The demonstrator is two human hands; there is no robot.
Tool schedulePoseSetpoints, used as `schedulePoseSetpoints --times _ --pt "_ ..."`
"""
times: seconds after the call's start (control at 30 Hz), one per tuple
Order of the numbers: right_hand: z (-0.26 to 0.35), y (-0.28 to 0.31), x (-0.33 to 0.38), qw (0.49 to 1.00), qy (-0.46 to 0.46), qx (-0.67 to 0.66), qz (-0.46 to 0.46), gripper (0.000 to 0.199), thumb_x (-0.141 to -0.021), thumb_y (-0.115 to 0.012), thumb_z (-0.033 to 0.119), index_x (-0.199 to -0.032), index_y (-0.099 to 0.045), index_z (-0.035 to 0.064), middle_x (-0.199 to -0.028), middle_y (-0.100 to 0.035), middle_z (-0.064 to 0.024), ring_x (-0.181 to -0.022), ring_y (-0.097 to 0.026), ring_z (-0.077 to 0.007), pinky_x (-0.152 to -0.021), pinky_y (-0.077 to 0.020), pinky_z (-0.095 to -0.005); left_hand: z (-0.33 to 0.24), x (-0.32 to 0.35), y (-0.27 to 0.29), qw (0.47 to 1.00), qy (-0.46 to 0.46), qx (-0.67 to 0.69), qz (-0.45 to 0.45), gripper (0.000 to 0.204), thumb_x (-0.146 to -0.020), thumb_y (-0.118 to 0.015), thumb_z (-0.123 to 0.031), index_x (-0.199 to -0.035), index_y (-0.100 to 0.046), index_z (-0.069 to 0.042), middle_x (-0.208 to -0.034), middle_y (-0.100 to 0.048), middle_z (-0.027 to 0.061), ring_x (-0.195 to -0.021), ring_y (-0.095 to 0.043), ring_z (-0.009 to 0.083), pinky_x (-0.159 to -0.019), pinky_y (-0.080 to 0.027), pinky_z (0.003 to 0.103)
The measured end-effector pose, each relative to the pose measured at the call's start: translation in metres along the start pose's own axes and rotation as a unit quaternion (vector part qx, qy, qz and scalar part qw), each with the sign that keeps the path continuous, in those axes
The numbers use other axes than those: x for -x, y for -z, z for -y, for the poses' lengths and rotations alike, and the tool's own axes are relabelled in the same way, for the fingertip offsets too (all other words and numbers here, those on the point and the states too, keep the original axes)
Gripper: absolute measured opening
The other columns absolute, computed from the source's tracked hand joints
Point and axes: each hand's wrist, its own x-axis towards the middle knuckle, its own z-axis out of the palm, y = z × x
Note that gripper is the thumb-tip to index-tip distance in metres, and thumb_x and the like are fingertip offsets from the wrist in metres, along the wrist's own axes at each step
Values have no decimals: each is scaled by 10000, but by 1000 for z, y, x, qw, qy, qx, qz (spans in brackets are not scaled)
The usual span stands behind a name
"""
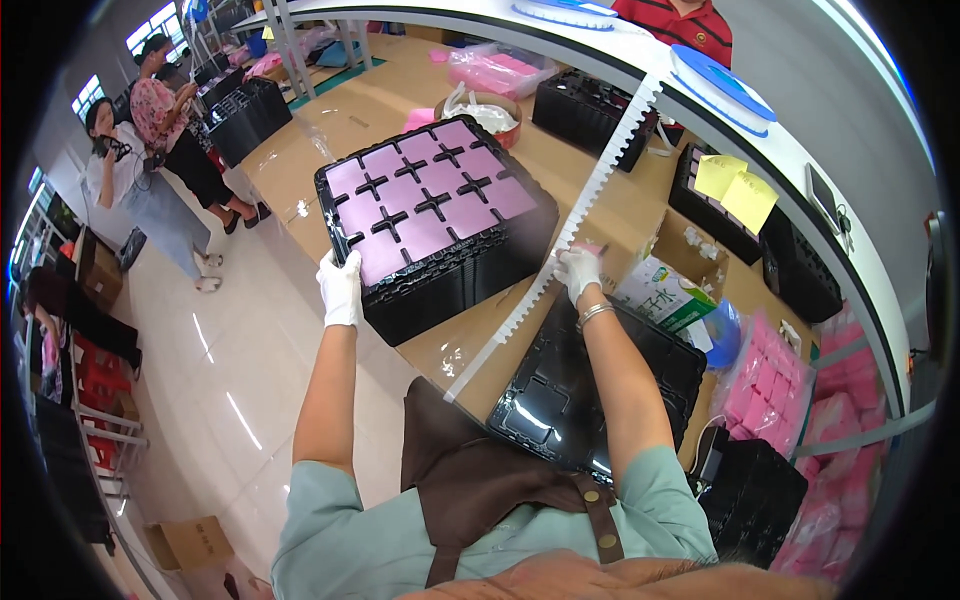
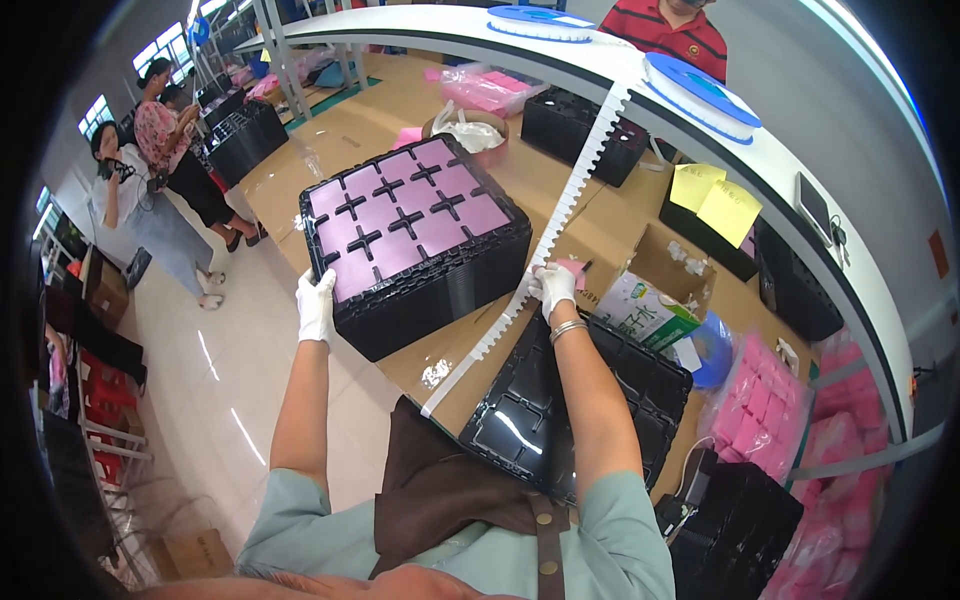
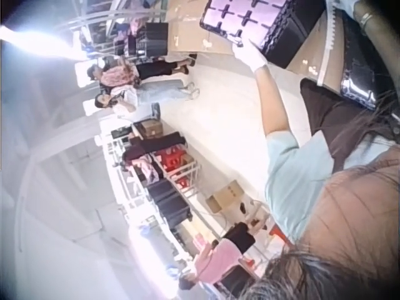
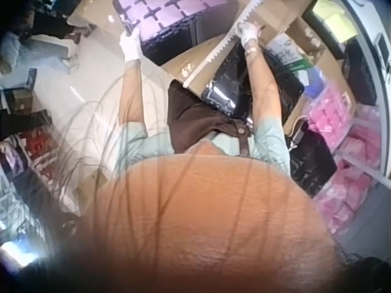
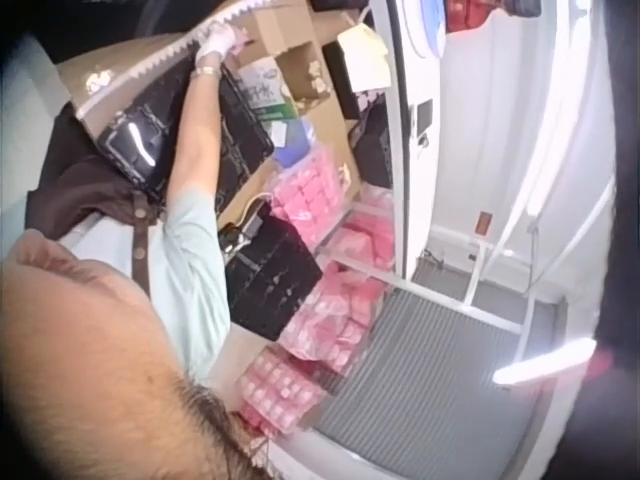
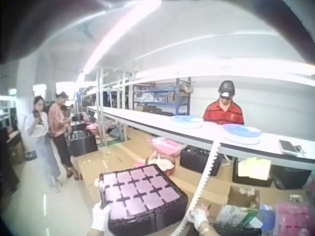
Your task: The person attaches adhesive tabs from a strip onto plastic trays and places pink foam inserts onto the trays by hand.
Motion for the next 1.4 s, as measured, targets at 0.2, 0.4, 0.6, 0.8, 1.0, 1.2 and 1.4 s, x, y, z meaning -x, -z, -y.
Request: schedulePoseSetpoints --times 0.2,0.4,0.6,0.8,1.0,1.2,1.4 --pt "21 -16 72 990 112 81 41 87 -870 -644 137 -862 -607 59 -697 -567 9 -519 -528 -71 -452 -384 -206 7 14 9 990 39 114 66 551 -848 -654 -207 -1304 -474 44 -1183 -601 128 -1060 -563 206 -943 -429 322" --pt "52 -20 129 986 144 17 86 111 -860 -663 155 -876 -616 56 -709 -584 8 -528 -543 -64 -462 -387 -196 -3 17 1 999 -7 -43 -23 577 -861 -648 -243 -1322 -446 39 -1275 -521 190 -1170 -501 293 -1007 -385 380" --pt "90 -23 184 975 182 36 121 173 -859 -665 190 -917 -636 30 -660 -593 -3 -547 -544 -72 -516 -394 -212 -82 120 -30 898 -393 -52 191 412 -808 -693 -184 -1164 -564 -22 -1182 -564 172 -1001 -601 329 -865 -490 408" --pt "92 -18 193 973 203 -15 111 344 -868 -662 224 -1127 -572 17 -876 -629 -40 -637 -565 -80 -536 -413 -209 -59 141 -77 836 -29 74 543 256 -849 -696 -226 -1007 -660 -27 -746 -605 50 -695 -597 188 -659 -490 311" --pt "-12 -2 217 980 41 66 182 452 -847 -720 312 -1133 -595 -15 -1034 -638 -37 -958 -568 -111 -857 -430 -242 -83 152 -84 835 127 276 458 117 -874 -675 -119 -924 -694 -15 -800 -636 29 -701 -599 99 -636 -482 239" --pt "-33 3 218 989 15 -81 124 181 -845 -714 172 -926 -655 21 -884 -631 4 -816 -552 -79 -798 -422 -222 -76 162 -96 847 140 243 451 209 -914 -636 -225 -989 -671 -32 -796 -637 -2 -638 -540 50 -570 -406 193" --pt "-17 8 223 919 341 198 19 70 -744 -707 62 -757 -651 22 -875 -627 -57 -823 -586 -146 -769 -458 -266 -49 165 -116 854 189 222 431 222 -923 -622 -283 -960 -646 -65 -734 -588 -37 -520 -395 4 -471 -283 181"
